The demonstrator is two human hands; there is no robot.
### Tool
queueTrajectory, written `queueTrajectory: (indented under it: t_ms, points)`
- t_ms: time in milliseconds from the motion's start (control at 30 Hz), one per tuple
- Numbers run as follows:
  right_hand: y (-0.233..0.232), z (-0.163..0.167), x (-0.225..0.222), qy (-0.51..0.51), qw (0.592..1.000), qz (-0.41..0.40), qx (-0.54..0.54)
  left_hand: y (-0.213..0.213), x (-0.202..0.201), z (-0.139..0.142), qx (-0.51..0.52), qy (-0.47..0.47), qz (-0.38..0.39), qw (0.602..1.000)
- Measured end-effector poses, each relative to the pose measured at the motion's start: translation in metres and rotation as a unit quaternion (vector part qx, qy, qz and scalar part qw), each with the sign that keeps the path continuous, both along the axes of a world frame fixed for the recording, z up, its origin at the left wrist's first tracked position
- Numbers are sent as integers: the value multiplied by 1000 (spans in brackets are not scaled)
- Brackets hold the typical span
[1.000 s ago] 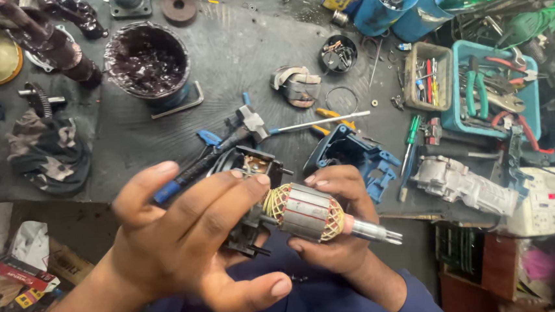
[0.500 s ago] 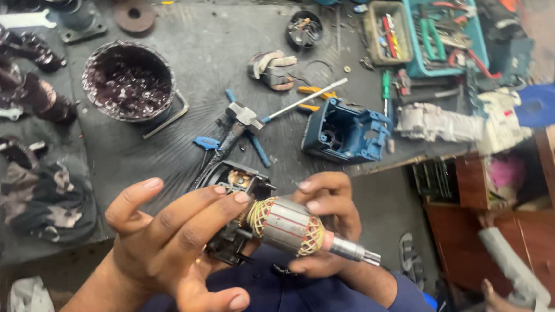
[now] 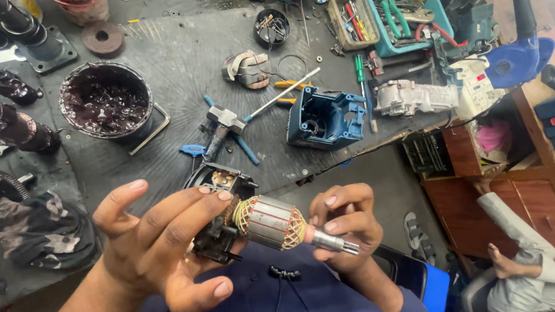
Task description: The person dips gear and bearing parts by hand into a pot of dark grease, coats them, and wipes their hands and a gear with a rag. They then seat the copper armature into the blue grinder housing, press components together, and fit the silver gearbox housing onto the assembly.
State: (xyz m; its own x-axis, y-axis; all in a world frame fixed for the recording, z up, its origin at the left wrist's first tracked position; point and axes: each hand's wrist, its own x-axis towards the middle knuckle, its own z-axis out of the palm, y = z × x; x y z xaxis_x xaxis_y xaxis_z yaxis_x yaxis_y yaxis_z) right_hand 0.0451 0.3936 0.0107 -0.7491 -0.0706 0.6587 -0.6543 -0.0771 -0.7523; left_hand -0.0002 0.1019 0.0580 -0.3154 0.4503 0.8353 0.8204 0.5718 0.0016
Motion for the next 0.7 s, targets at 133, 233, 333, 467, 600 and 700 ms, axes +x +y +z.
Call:
queueTrajectory:
  t_ms: [133, 233, 333, 467, 600, 700]
  points:
    - [13, -4, 5, -23, 999, -19, -12, 6, -5, 0, -7, 1, -7, 1000]
    - [24, -7, 3, -37, 999, -36, -8, 13, -12, 3, -13, -22, -1, 1000]
    - [40, -11, -5, -62, 995, -70, -22, 22, -26, 3, -17, -89, 25, 996]
    - [71, -21, -19, -111, 985, -135, 2, 38, -68, -12, -11, -186, 138, 973]
    - [110, -39, -31, -137, 965, -192, 116, 51, -138, -37, -74, -271, 281, 918]
    - [166, -47, -58, -122, 884, -328, 311, 66, -191, -58, -136, -296, 360, 874]
